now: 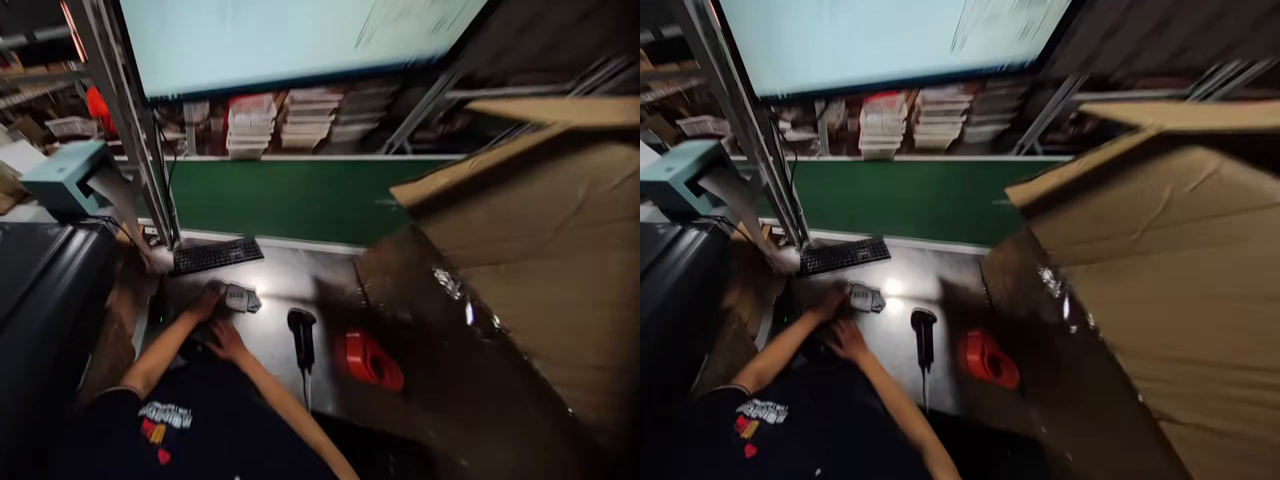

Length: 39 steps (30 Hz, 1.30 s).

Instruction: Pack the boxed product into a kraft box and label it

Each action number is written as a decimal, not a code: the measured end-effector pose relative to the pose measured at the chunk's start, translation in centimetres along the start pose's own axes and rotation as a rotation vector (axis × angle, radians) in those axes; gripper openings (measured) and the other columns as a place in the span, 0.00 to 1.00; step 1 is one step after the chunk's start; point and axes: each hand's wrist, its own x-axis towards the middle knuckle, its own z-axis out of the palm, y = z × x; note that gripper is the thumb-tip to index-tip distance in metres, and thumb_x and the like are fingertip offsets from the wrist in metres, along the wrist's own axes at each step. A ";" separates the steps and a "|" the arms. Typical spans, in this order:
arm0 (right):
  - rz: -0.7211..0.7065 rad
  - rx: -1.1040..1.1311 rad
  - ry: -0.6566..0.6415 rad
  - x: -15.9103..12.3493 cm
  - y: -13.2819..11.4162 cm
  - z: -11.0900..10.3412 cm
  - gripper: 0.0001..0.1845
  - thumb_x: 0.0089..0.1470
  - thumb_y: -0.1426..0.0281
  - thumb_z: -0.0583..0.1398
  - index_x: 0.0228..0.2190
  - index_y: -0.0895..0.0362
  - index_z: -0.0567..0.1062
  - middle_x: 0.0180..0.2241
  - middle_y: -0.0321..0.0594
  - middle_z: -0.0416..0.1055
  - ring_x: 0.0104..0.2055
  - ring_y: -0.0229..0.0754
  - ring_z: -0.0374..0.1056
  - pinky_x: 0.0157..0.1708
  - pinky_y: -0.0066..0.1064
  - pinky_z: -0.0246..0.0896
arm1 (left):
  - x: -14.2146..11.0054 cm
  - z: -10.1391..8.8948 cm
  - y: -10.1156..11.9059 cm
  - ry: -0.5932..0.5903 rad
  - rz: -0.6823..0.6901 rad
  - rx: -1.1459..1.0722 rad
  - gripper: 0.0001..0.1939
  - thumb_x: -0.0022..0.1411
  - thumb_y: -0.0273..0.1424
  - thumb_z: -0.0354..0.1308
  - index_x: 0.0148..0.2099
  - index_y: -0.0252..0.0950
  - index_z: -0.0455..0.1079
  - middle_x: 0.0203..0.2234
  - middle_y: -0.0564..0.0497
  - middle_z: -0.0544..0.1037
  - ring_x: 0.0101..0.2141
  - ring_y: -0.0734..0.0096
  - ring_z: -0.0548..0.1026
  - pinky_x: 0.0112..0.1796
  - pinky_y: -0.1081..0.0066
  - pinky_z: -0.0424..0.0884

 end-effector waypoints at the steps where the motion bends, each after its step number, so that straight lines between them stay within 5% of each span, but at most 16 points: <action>1: 0.057 0.025 -0.031 -1.0 1.0 1.1 0.22 0.70 0.58 0.56 0.49 0.60 0.83 0.51 0.54 0.80 0.56 0.55 0.74 0.58 0.45 0.72 | -0.3 1.3 -1.4 -0.073 0.035 -0.003 0.26 0.65 0.14 0.54 0.60 0.33 0.78 0.65 0.42 0.78 0.68 0.64 0.71 0.70 0.63 0.63; 6: 0.330 0.021 0.043 -3.5 5.3 3.9 0.25 0.71 0.66 0.50 0.57 0.63 0.78 0.62 0.61 0.74 0.64 0.57 0.67 0.66 0.53 0.65 | -1.2 5.4 -5.4 -0.176 0.070 0.091 0.35 0.67 0.15 0.49 0.74 0.34 0.66 0.78 0.39 0.57 0.78 0.51 0.50 0.73 0.41 0.56; 13: 0.252 -0.124 -0.007 -2.4 6.1 2.3 0.27 0.72 0.68 0.52 0.66 0.57 0.74 0.72 0.52 0.66 0.75 0.58 0.55 0.74 0.58 0.49 | -1.5 5.2 -6.0 -0.179 0.183 0.217 0.28 0.76 0.25 0.51 0.74 0.42 0.68 0.78 0.39 0.58 0.77 0.47 0.52 0.72 0.39 0.58; 20: 0.177 -0.092 -0.113 4.6 7.2 1.4 0.25 0.71 0.72 0.51 0.60 0.60 0.79 0.68 0.54 0.71 0.70 0.58 0.64 0.71 0.56 0.56 | -1.4 5.5 -5.3 -0.145 0.118 0.149 0.27 0.74 0.23 0.52 0.70 0.41 0.73 0.77 0.41 0.60 0.75 0.46 0.57 0.71 0.43 0.59; 24: 0.093 -0.025 -0.197 10.0 7.5 1.5 0.23 0.67 0.75 0.52 0.56 0.62 0.80 0.64 0.53 0.75 0.66 0.55 0.68 0.67 0.51 0.63 | -0.3 3.5 -6.5 0.110 -0.158 0.113 0.24 0.72 0.22 0.50 0.65 0.33 0.75 0.72 0.39 0.68 0.68 0.48 0.67 0.68 0.50 0.66; 27: 0.032 -0.013 -0.285 13.7 7.3 2.8 0.22 0.66 0.77 0.53 0.55 0.64 0.79 0.64 0.57 0.75 0.65 0.56 0.68 0.67 0.50 0.63 | 1.1 1.7 -8.6 0.246 -0.351 0.131 0.24 0.72 0.19 0.47 0.66 0.25 0.72 0.74 0.34 0.65 0.66 0.46 0.68 0.67 0.49 0.66; 32: -0.021 0.011 -0.365 17.7 6.3 6.6 0.26 0.70 0.77 0.50 0.64 0.70 0.71 0.60 0.59 0.77 0.67 0.52 0.66 0.68 0.44 0.59 | 2.5 0.3 -11.6 0.277 -0.405 0.146 0.25 0.70 0.16 0.50 0.68 0.21 0.66 0.74 0.30 0.63 0.64 0.47 0.71 0.66 0.50 0.66; 39: -0.045 0.105 -0.408 20.5 4.6 8.9 0.30 0.68 0.77 0.52 0.68 0.66 0.68 0.66 0.58 0.71 0.72 0.53 0.59 0.71 0.43 0.52 | 2.8 0.0 -13.1 0.239 -0.424 0.179 0.24 0.72 0.20 0.47 0.67 0.32 0.69 0.71 0.38 0.70 0.62 0.48 0.72 0.60 0.53 0.70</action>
